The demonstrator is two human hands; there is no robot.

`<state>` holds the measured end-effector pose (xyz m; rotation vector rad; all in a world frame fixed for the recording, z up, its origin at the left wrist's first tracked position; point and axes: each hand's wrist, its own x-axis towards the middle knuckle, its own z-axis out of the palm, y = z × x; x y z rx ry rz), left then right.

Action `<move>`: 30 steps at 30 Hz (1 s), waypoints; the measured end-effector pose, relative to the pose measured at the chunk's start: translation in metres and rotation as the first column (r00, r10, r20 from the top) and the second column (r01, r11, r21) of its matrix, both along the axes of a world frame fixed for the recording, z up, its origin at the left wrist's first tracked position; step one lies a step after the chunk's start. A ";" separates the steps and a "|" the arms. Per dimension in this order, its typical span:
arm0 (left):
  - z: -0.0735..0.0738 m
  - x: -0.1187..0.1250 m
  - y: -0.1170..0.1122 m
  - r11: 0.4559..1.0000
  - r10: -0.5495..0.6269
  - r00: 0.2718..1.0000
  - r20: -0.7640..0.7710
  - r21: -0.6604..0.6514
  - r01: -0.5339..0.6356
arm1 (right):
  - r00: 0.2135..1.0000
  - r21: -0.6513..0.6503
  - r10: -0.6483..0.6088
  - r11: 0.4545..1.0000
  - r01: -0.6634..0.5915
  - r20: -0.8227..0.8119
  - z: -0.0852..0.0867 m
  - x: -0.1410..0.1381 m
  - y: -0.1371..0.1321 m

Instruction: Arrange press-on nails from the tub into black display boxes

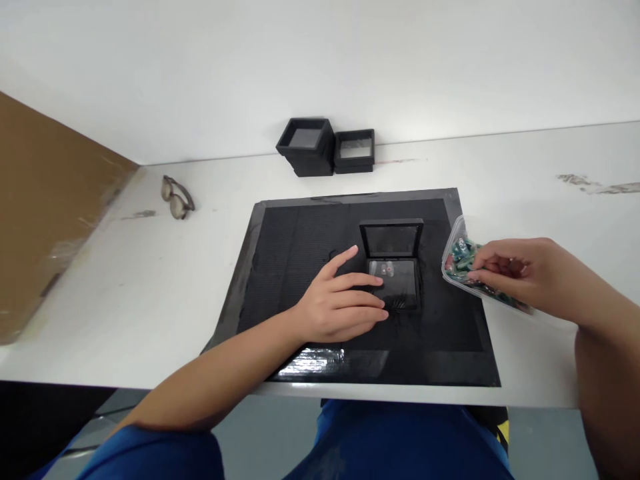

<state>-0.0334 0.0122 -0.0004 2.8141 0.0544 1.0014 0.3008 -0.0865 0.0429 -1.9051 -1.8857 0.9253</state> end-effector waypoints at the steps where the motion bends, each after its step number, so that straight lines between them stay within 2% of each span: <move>1: 0.000 0.000 0.000 1.000 -0.001 1.000 0.000 0.000 0.001 | 1.000 0.004 -0.008 1.000 0.008 -0.009 0.000 0.001 -0.001; 7: 0.001 0.000 0.000 1.000 -0.011 1.000 0.007 -0.015 0.011 | 0.992 0.037 -0.072 0.996 0.076 -0.107 0.002 0.006 -0.004; 11: 0.002 0.000 -0.001 1.000 -0.014 1.000 0.005 -0.012 0.014 | 0.991 0.082 -0.079 0.993 0.088 -0.111 0.005 0.007 -0.003; 24: 0.000 -0.003 -0.001 0.998 -0.044 0.999 0.004 -0.051 0.044 | 0.965 -0.037 -0.089 0.996 0.082 -0.246 0.002 0.023 -0.006; 30: 0.000 -0.003 -0.001 0.998 -0.040 0.999 0.001 -0.049 0.040 | 0.960 0.024 -0.104 0.993 0.114 -0.258 0.004 0.022 -0.006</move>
